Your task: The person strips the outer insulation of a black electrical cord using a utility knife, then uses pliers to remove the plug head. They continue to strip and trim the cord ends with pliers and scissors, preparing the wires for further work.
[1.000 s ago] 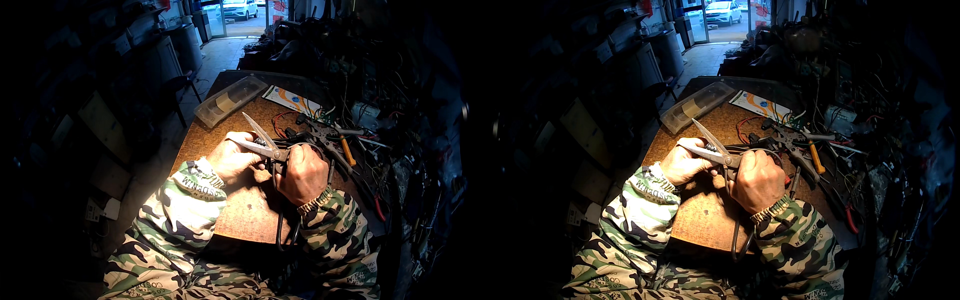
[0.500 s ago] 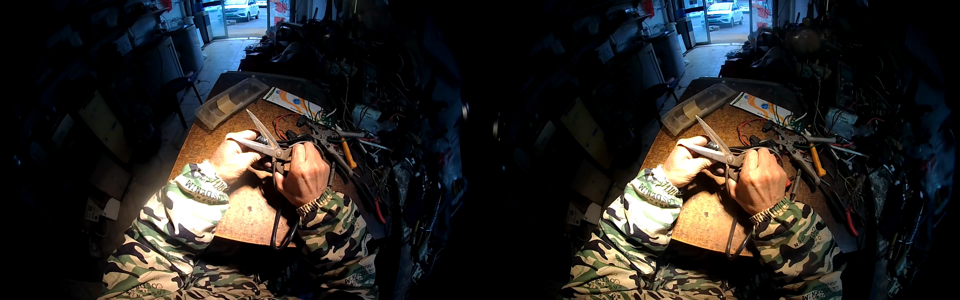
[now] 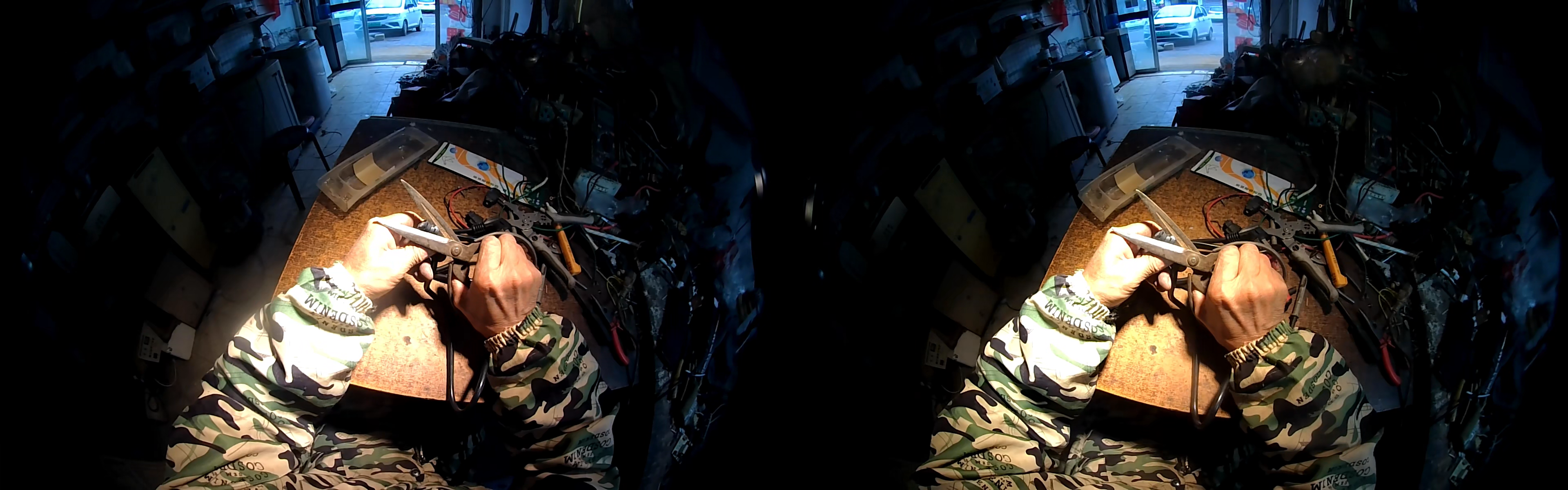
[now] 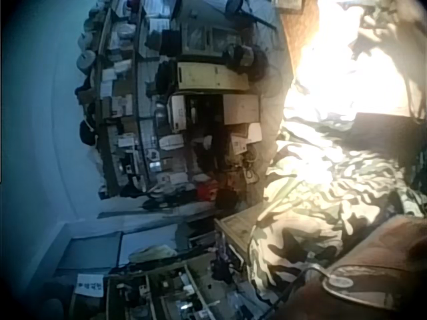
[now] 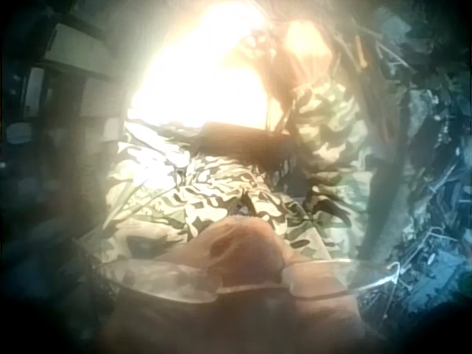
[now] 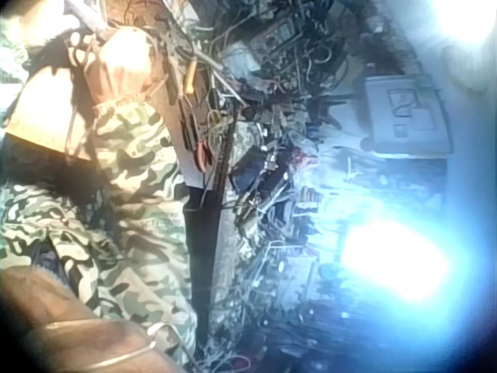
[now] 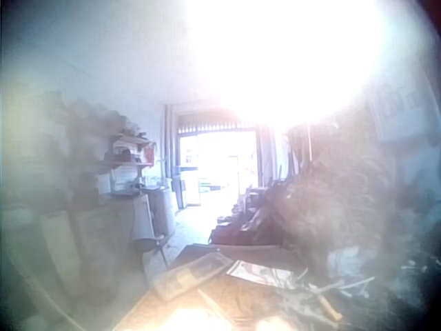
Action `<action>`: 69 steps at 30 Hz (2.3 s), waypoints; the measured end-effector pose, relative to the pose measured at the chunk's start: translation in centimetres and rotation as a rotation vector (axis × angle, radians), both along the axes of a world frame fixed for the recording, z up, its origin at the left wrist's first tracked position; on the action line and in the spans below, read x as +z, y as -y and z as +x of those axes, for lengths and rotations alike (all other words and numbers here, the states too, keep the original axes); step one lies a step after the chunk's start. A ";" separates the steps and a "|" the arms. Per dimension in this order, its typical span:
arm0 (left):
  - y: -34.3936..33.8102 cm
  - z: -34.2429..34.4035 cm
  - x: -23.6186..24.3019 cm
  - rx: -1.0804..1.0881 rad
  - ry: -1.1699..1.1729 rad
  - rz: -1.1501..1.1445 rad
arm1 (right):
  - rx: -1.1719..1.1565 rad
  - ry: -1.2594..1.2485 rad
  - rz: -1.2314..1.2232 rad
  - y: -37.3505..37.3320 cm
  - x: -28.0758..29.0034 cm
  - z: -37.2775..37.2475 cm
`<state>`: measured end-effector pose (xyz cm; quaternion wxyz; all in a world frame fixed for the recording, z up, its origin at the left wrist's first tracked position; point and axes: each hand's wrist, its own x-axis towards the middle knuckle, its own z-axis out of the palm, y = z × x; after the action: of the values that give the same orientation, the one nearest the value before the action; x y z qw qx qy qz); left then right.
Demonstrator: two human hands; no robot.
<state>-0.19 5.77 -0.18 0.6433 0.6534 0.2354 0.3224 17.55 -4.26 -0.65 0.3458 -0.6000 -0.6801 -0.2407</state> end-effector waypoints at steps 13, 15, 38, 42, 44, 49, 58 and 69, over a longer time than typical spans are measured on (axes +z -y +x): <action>0.6 -0.4 1.4 -0.085 -0.060 0.114 | 0.049 -0.043 -0.063 0.0 0.4 0.1; 0.4 -0.2 1.0 -0.106 -0.029 0.062 | 0.040 -0.026 -0.044 0.2 0.6 0.2; -0.4 -0.3 0.4 -0.147 -0.032 -0.006 | 0.069 0.061 0.010 0.5 0.4 1.1; 0.2 -1.6 1.0 -0.082 -0.029 0.008 | 0.110 0.042 0.027 0.1 0.7 0.3; 0.0 -1.2 1.0 -0.078 -0.063 0.069 | 0.097 0.044 0.042 0.1 0.5 0.5; 0.4 -0.7 1.7 0.009 -0.108 0.115 | 0.088 0.016 0.005 0.2 0.4 0.6; 0.6 -0.8 1.4 -0.025 -0.126 0.160 | 0.192 -0.198 -0.087 -0.4 0.0 0.4; 1.4 -0.9 1.3 0.000 -0.206 0.426 | 0.222 -0.197 -0.150 -0.5 -0.2 0.1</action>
<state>-1.06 4.41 1.07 0.4634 0.8038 0.2263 0.2965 17.62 -3.76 -0.90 0.3897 -0.5661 -0.7209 -0.0897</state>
